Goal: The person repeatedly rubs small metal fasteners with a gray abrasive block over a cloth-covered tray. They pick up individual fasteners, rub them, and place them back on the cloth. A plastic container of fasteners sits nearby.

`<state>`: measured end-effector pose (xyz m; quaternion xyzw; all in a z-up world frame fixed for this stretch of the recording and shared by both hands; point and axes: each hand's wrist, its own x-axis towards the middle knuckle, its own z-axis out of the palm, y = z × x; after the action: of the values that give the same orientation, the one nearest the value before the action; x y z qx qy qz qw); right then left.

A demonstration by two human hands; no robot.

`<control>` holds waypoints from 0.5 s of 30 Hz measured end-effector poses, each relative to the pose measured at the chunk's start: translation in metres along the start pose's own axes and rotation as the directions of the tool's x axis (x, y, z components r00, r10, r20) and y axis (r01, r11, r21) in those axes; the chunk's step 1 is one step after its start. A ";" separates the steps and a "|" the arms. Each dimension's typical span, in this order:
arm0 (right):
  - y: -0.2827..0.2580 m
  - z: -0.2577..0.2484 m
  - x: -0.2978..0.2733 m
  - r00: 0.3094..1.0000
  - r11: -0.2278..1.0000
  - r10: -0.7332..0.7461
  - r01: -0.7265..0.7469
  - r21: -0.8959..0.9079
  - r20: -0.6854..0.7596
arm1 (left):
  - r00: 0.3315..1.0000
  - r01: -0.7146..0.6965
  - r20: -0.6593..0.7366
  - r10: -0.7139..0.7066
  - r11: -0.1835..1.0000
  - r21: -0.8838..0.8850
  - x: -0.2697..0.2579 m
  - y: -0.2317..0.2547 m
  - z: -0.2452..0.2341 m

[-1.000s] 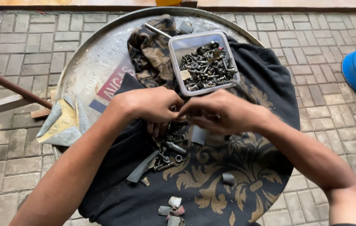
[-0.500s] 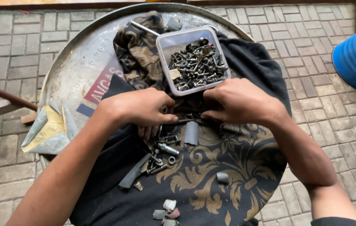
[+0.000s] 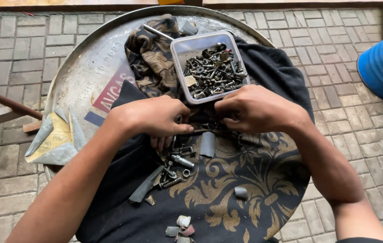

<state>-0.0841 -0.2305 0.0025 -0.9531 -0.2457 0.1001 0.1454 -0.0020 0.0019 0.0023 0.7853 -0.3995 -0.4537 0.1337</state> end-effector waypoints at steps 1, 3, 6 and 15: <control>-0.001 0.000 0.001 1.000 1.000 -0.005 0.005 -0.001 0.001 | 1.000 0.003 -0.004 -0.003 1.000 -0.002 -0.003 0.002 0.000; -0.003 0.001 0.000 0.995 0.994 -0.078 0.082 0.073 -0.062 | 1.000 0.008 -0.016 -0.008 1.000 0.022 -0.006 0.006 -0.001; -0.024 -0.009 0.002 0.950 0.946 -0.263 0.288 0.150 -0.167 | 0.996 0.018 -0.091 -0.005 0.989 0.147 -0.008 0.008 -0.001; -0.012 0.014 0.000 0.958 0.930 -0.263 0.283 0.232 -0.116 | 0.999 0.020 -0.032 -0.019 0.999 0.047 -0.004 0.005 0.000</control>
<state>-0.0932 -0.2177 -0.0065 -0.8875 -0.3552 0.0689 0.2853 -0.0058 0.0020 0.0077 0.7990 -0.4002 -0.4332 0.1170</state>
